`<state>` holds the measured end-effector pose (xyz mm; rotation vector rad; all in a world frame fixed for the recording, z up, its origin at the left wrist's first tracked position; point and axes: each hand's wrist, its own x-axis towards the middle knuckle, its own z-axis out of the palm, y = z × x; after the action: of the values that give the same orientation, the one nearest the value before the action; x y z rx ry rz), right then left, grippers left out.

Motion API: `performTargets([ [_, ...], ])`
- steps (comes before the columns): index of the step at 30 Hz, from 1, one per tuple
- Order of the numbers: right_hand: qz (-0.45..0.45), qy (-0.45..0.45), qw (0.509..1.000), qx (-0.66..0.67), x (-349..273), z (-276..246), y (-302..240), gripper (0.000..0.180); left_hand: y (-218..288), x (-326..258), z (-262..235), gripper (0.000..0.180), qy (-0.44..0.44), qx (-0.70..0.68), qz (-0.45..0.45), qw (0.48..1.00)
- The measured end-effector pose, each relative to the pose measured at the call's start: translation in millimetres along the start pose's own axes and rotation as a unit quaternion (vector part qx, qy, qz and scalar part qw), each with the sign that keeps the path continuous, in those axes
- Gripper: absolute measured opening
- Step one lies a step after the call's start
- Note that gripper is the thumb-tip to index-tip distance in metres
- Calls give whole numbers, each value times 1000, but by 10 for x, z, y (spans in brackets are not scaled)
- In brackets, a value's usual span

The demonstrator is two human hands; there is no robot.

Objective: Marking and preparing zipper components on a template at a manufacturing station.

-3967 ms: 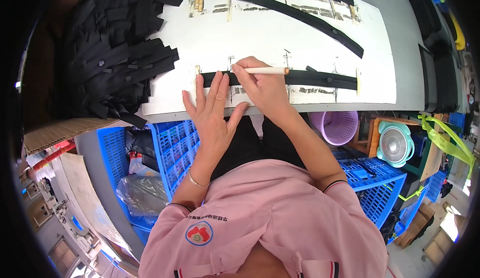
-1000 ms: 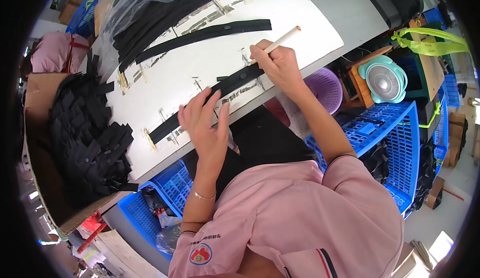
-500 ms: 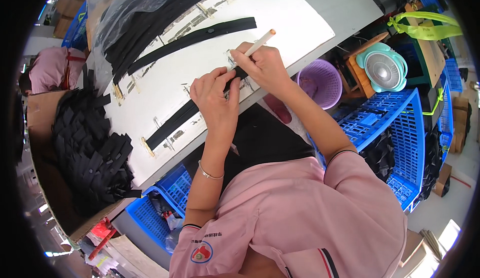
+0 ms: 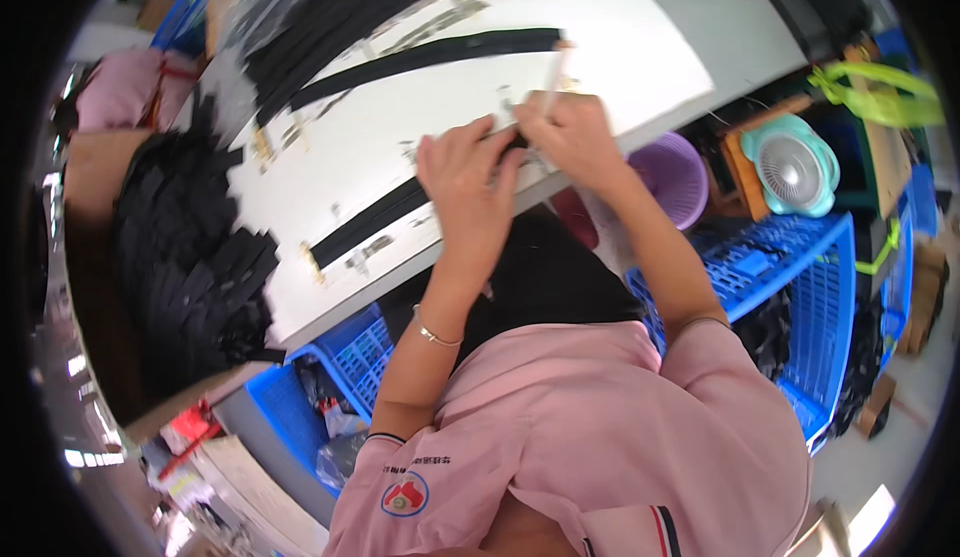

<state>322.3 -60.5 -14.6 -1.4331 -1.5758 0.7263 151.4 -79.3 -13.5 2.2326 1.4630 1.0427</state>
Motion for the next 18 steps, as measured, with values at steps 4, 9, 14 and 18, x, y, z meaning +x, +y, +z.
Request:
performTargets([
  [4, 73, 87, 987, 110, -135, -144, 28, 27, 87, -229, -238, 51, -28, 28, -4, 999],
  [9, 29, 159, 972, 172, -113, -33, 57, 26, -220, -412, -543, 57, -96, 23, -18, 995],
  [14, 27, 192, 967, 166, -50, 0, 2, 29, -675, 220, -464, 52, -88, 14, 21, 996],
  [18, 112, 161, 970, 142, -41, -85, -4, 34, -704, 334, -703, 45, -63, -14, 22, 998],
])
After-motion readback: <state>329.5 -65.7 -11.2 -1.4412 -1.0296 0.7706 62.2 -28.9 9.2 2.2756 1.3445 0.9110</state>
